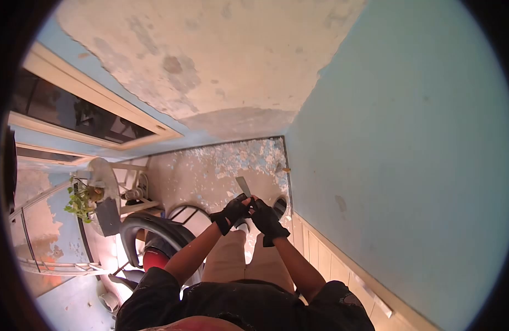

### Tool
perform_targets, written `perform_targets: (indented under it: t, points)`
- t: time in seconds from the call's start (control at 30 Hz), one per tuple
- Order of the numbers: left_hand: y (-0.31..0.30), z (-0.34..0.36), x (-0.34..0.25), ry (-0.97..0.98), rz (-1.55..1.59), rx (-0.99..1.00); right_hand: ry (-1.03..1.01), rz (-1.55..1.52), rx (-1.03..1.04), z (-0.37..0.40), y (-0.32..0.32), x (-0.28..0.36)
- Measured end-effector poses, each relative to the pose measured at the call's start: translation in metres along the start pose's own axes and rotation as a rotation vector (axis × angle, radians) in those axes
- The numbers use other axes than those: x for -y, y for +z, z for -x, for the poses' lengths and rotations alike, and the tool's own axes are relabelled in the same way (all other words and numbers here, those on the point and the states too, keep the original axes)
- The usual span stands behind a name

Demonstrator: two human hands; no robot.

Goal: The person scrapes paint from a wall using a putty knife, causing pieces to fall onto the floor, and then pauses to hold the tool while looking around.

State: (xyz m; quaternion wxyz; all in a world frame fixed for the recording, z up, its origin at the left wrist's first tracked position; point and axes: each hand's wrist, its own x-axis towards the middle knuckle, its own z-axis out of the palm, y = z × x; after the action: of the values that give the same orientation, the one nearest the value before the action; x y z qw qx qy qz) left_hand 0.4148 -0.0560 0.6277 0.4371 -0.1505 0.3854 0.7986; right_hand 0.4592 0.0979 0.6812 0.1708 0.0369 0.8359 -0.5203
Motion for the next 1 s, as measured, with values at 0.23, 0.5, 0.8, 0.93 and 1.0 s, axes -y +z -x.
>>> perform_targets:
  t: [0.23, 0.5, 0.8, 0.93, 1.0]
  points:
    - [0.018, 0.078, -0.045, -0.035, -0.048, 0.105, -0.063, 0.139, -0.147, 0.054, -0.017, 0.036]
    - [0.046, 0.122, -0.052, -0.064, -0.179, 0.120, 0.084, 0.137, -0.233, 0.107, -0.037, 0.084]
    - [0.092, 0.147, -0.028, 0.048, -0.260, 0.175, 0.030, 0.089, -0.197, 0.160, -0.059, 0.099]
    - [0.113, 0.168, -0.003, 0.098, -0.231, 0.108, -0.328, 0.161, -0.359, 0.171, -0.069, 0.077]
    - [0.121, 0.179, 0.010, 0.128, -0.205, 0.116, -0.273, 0.124, -0.339, 0.178, -0.084, 0.069]
